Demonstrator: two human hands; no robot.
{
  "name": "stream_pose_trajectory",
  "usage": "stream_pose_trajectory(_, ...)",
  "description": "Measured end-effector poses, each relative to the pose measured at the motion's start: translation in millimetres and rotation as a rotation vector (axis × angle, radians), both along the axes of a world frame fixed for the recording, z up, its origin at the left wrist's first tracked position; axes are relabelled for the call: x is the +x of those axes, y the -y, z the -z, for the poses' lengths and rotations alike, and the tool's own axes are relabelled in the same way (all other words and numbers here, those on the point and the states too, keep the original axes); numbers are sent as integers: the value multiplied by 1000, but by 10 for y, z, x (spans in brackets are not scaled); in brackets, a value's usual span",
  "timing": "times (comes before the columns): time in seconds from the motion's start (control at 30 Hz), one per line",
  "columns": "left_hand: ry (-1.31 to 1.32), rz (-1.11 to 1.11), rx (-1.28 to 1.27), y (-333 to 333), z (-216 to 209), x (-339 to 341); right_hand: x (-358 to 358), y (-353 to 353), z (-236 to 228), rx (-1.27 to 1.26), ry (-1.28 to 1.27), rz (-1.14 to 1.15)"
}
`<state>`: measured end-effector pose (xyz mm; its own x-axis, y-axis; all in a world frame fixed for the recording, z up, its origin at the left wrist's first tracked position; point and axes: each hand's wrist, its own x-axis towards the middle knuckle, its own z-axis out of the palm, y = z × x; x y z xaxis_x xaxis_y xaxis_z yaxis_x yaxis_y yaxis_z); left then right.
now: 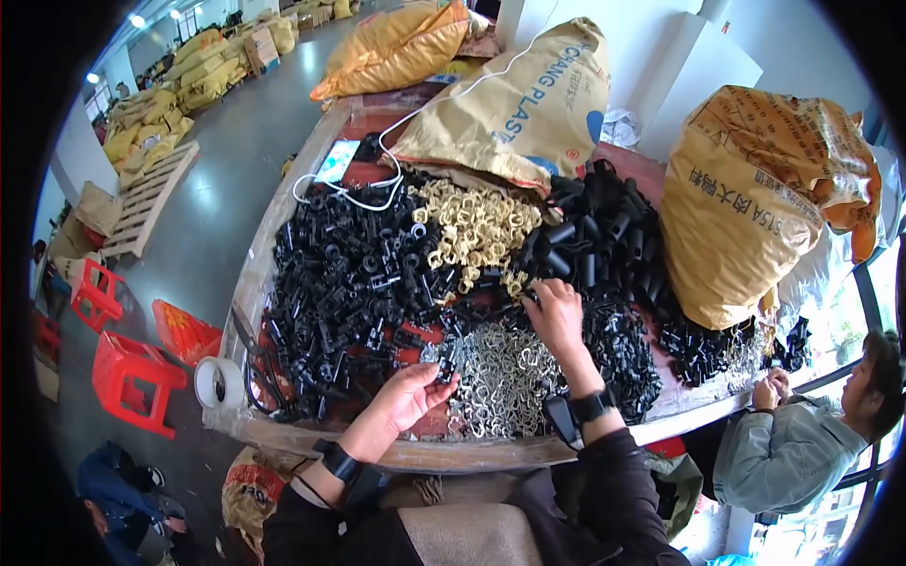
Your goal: The person assembles components by hand, picking up a black plastic part and a small metal ring, fitting the ring onto the part, and then inserting a beige plastic clip into the assembly.
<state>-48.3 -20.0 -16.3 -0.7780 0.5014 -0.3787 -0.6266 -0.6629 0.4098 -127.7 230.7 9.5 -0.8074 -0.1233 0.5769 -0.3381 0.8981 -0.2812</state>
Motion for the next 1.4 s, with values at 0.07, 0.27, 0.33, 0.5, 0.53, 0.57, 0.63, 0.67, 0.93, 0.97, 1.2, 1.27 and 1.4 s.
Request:
stream_pose_trajectory(0.07, -4, 20, -8, -57, -33, -58, -190, 94, 82, 241, 121, 103)
stream_pose_trajectory(0.27, -29, 35, 15, -67, -30, -140, -190, 128, 267, 264, 75, 106)
stream_pose_trajectory(0.33, -25, -8, 17, -58, -46, -104, -50, 144, 168, 104, 14, 47)
stream_pose_trajectory(0.5, -42, -2, 17, -127, -156, -15, 581, 220, -28, -399, 282, -310)
stream_pose_trajectory(0.53, -25, -7, 20, -150, -174, 9, 717, 243, -68, -425, 354, -390)
stream_pose_trajectory(0.57, -29, 33, 61, -171, -192, 30, 835, 269, -94, -452, 426, -471)
stream_pose_trajectory(0.63, -48, 117, 140, -195, -201, 67, 954, 308, -63, -487, 505, -550)
stream_pose_trajectory(0.67, -36, 115, 139, -200, -171, 107, 1001, 326, -37, -455, 514, -579)
stream_pose_trajectory(0.93, 44, 140, 138, -233, -34, 205, 1149, 372, -17, -334, 511, -456)
stream_pose_trajectory(0.97, 66, 118, 129, -201, -14, 206, 1155, 317, -28, -294, 392, -378)
stream_pose_trajectory(1.2, 130, 53, 50, -121, 41, 181, 1335, -289, 240, 219, 251, 64)
stream_pose_trajectory(1.27, 121, 70, 15, -179, 26, 180, 1336, -315, 270, 297, 248, 94)
stream_pose_trajectory(1.4, 92, 95, -50, -161, 26, 190, 1231, -276, 238, 229, 344, 102)
